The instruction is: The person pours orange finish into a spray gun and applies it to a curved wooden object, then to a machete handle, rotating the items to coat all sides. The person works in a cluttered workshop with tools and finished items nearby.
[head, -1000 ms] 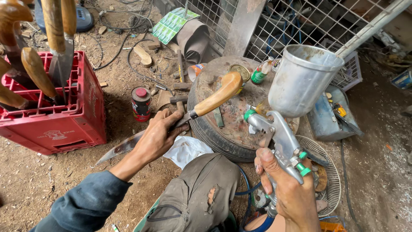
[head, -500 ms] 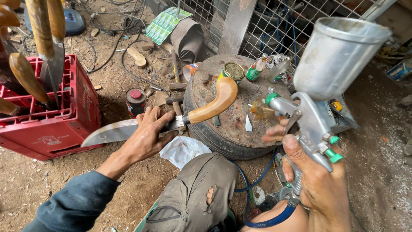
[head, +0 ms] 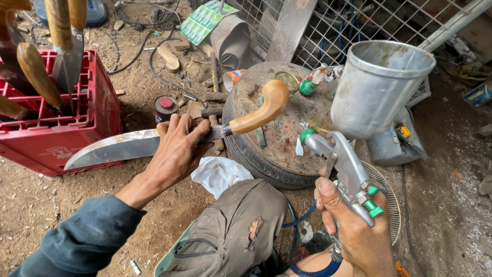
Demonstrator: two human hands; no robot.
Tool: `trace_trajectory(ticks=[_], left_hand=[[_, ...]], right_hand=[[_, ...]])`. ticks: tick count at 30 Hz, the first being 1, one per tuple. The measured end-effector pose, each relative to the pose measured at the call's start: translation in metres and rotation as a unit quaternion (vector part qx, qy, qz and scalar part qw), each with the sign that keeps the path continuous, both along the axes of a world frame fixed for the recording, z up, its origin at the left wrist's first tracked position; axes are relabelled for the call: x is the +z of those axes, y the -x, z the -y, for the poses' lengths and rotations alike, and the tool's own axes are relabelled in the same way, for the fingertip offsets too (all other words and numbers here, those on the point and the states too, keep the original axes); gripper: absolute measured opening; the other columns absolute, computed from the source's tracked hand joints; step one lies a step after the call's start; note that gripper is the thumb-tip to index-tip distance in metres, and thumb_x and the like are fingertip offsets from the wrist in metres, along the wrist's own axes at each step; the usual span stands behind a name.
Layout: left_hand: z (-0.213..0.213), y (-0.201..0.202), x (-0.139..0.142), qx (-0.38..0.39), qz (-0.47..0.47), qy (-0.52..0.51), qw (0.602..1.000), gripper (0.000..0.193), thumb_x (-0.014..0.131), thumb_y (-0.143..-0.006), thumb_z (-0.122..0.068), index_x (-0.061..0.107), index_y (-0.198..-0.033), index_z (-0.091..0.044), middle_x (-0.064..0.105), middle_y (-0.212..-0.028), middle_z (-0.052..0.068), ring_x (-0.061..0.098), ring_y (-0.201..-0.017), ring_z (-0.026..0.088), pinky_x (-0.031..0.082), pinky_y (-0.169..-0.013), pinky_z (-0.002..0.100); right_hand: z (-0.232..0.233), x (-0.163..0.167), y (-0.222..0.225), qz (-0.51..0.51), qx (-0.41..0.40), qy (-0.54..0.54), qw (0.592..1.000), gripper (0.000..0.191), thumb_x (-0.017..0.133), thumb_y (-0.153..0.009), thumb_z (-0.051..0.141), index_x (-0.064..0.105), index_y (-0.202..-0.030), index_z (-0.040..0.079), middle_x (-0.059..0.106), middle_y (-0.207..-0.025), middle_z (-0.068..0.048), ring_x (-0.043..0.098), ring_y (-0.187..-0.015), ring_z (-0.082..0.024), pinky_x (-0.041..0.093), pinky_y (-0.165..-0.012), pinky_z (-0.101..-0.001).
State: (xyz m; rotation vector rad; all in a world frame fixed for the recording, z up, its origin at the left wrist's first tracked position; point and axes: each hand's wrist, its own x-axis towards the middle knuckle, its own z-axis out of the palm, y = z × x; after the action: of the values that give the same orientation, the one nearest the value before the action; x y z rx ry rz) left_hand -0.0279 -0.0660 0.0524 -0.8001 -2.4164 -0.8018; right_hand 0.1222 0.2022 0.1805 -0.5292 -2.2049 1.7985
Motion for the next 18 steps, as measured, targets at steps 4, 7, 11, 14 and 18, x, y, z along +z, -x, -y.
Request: trace_trajectory(ticks=[4,7,11,14,18], left_hand=[[-0.004,-0.004,0.004,0.015,0.028,0.009,0.999,0.035,0.072,-0.092,-0.027,0.06,-0.121,-0.013,0.052,-0.098,0.013,0.046,-0.094,0.031,0.031,-0.079,0.045],[-0.006,-0.009,0.005,0.013,-0.005,-0.012,1.0,0.038,0.072,-0.089,-0.023,0.06,-0.123,-0.011,0.054,-0.103,0.013,0.048,-0.096,0.031,0.032,-0.078,0.046],[-0.01,-0.011,0.007,0.025,-0.007,-0.017,1.0,0.034,0.074,-0.088,-0.024,0.061,-0.117,-0.011,0.055,-0.101,0.014,0.049,-0.096,0.033,0.033,-0.076,0.046],[-0.012,-0.013,0.009,0.028,-0.019,-0.024,0.999,0.035,0.075,-0.087,-0.024,0.061,-0.116,-0.01,0.056,-0.101,0.013,0.051,-0.097,0.033,0.035,-0.077,0.045],[-0.014,-0.014,0.01,0.033,-0.011,-0.029,0.999,0.038,0.077,-0.085,-0.024,0.061,-0.115,-0.007,0.057,-0.099,0.014,0.053,-0.097,0.035,0.04,-0.075,0.047]], right_hand=[[0.005,-0.008,0.0,0.022,0.014,-0.02,0.999,0.029,0.07,-0.087,0.017,0.069,-0.106,-0.005,0.063,-0.068,-0.011,0.049,-0.046,-0.012,0.035,-0.036,-0.0255],[0.011,-0.014,-0.003,0.046,0.035,-0.03,0.998,0.029,0.069,-0.089,0.019,0.069,-0.105,-0.005,0.061,-0.066,-0.01,0.046,-0.043,-0.012,0.033,-0.036,-0.0262],[0.021,-0.023,-0.005,0.055,0.045,-0.054,0.996,0.029,0.069,-0.087,0.021,0.071,-0.105,-0.001,0.062,-0.064,-0.008,0.045,-0.041,-0.011,0.032,-0.036,-0.0268],[0.024,-0.029,-0.006,0.077,0.029,-0.045,0.996,0.032,0.071,-0.086,0.021,0.068,-0.106,-0.003,0.063,-0.066,-0.008,0.045,-0.041,-0.012,0.032,-0.037,-0.0277],[0.024,-0.031,-0.007,0.09,0.076,-0.054,0.992,0.037,0.071,-0.086,0.024,0.069,-0.111,-0.004,0.063,-0.065,-0.011,0.045,-0.04,-0.012,0.035,-0.036,-0.0282]])
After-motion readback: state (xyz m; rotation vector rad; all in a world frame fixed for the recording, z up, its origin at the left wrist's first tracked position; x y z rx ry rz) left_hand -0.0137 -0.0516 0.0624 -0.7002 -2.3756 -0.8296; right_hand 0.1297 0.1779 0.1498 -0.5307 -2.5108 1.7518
